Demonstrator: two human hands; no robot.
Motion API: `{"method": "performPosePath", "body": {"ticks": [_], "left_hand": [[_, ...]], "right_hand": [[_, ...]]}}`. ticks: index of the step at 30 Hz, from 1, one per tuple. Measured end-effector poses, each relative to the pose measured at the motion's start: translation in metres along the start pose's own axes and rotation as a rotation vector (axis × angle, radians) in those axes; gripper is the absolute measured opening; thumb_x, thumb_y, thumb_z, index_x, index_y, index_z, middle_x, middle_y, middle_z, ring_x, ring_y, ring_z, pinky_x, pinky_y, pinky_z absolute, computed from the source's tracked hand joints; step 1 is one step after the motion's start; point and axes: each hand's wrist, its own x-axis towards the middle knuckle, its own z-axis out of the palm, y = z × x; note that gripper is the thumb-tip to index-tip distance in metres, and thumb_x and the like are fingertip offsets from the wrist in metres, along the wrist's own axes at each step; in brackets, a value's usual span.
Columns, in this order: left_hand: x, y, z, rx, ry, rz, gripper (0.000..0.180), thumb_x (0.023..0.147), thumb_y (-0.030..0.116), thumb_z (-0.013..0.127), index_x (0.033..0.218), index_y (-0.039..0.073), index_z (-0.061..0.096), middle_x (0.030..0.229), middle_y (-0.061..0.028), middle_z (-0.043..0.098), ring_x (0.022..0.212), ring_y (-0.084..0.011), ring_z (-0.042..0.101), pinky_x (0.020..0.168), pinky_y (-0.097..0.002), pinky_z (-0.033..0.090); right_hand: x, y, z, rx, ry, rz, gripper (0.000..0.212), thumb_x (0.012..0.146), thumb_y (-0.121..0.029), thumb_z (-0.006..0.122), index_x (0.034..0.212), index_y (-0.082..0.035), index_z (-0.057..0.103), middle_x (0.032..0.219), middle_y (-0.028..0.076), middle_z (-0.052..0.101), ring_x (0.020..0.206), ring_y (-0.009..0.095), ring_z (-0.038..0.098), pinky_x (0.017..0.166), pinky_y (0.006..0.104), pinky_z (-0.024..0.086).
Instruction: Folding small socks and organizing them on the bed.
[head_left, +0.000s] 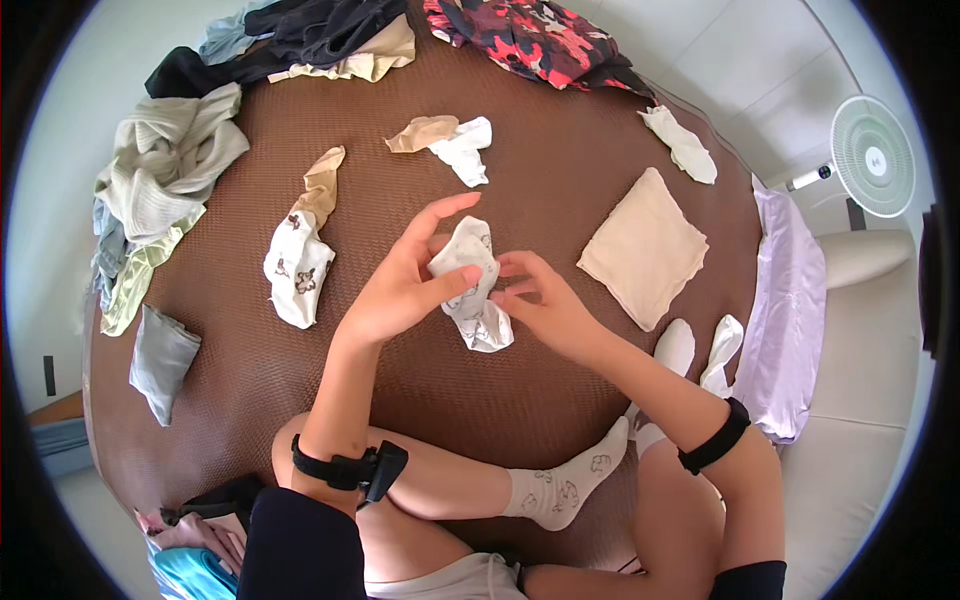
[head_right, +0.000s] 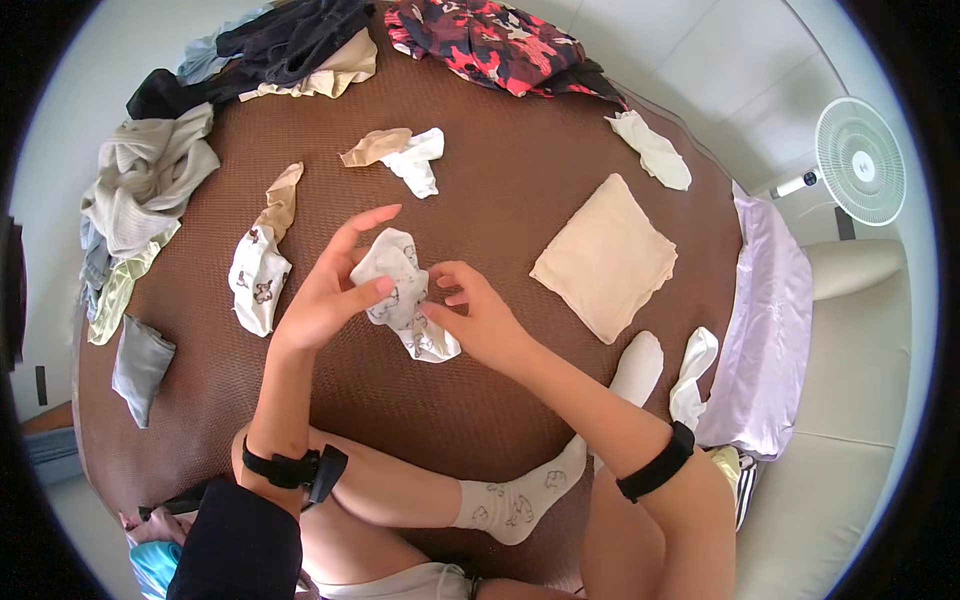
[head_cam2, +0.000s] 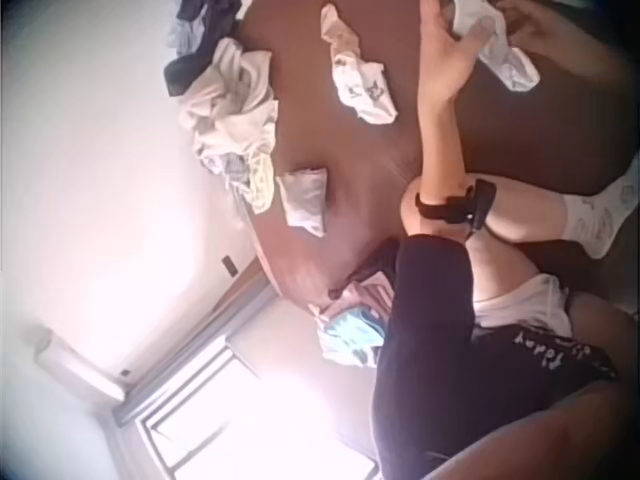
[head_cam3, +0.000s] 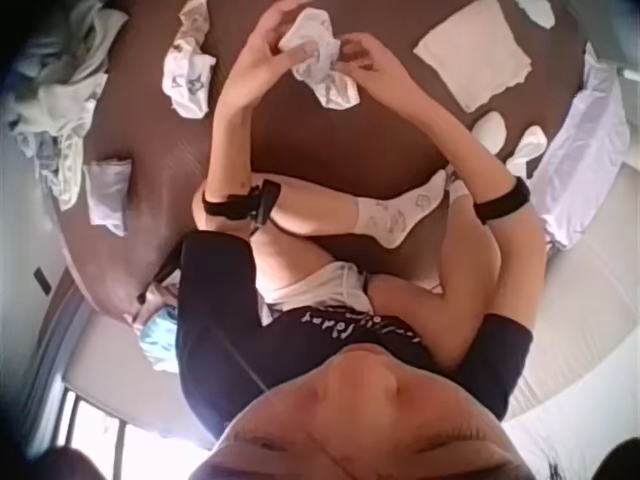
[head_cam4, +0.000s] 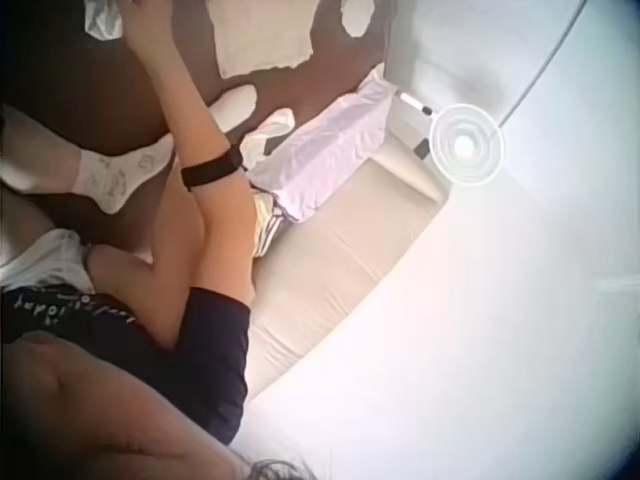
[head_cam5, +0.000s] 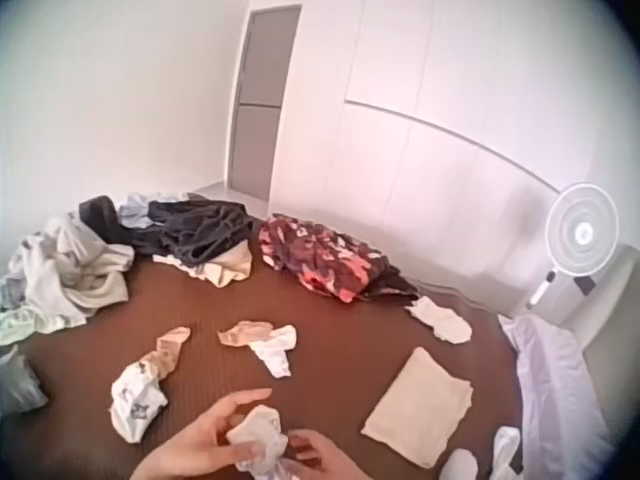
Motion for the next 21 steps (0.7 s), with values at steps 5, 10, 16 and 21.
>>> {"method": "performPosePath", "body": {"ticks": [5, 10, 16, 21], "left_hand": [[0.001, 0.001, 0.002, 0.002, 0.009, 0.048, 0.064, 0.078, -0.002, 0.058, 0.135, 0.009, 0.03, 0.097, -0.0045, 0.058, 0.086, -0.0094, 0.054, 0.077, -0.0245, 0.044], [0.001, 0.001, 0.002, -0.039, -0.009, 0.076, 0.064, 0.077, -0.003, 0.057, 0.134, 0.007, 0.031, 0.099, -0.0062, 0.058, 0.089, -0.0116, 0.056, 0.078, -0.0259, 0.045], [0.002, 0.0, 0.01, -0.122, -0.089, 0.089, 0.056, 0.079, -0.004, 0.056, 0.13, 0.005, 0.036, 0.099, -0.0073, 0.059, 0.094, -0.0138, 0.057, 0.082, -0.0269, 0.045], [0.008, -0.01, -0.002, 0.556, 0.42, 0.131, 0.037, 0.081, 0.002, 0.058, 0.116, 0.001, 0.048, 0.078, -0.0054, 0.06, 0.069, -0.0092, 0.055, 0.061, -0.0236, 0.043]], "right_hand": [[0.003, 0.003, -0.01, 0.178, -0.027, 0.101, 0.024, 0.087, -0.016, 0.054, 0.108, -0.005, 0.048, 0.101, 0.005, 0.057, 0.098, 0.015, 0.052, 0.084, 0.0314, 0.041], [0.0, -0.012, -0.011, 0.435, 0.054, 0.231, 0.024, 0.088, -0.017, 0.054, 0.109, -0.006, 0.048, 0.099, 0.004, 0.058, 0.097, 0.014, 0.052, 0.082, 0.0286, 0.04], [0.001, -0.006, -0.006, 0.277, -0.126, 0.14, 0.022, 0.088, -0.019, 0.055, 0.105, -0.004, 0.052, 0.096, 0.004, 0.058, 0.093, 0.011, 0.052, 0.08, 0.0271, 0.041], [0.001, 0.0, -0.008, 0.449, 0.027, 0.134, 0.016, 0.09, -0.015, 0.05, 0.098, -0.002, 0.054, 0.092, 0.001, 0.056, 0.086, 0.008, 0.05, 0.078, 0.0248, 0.04]]}}
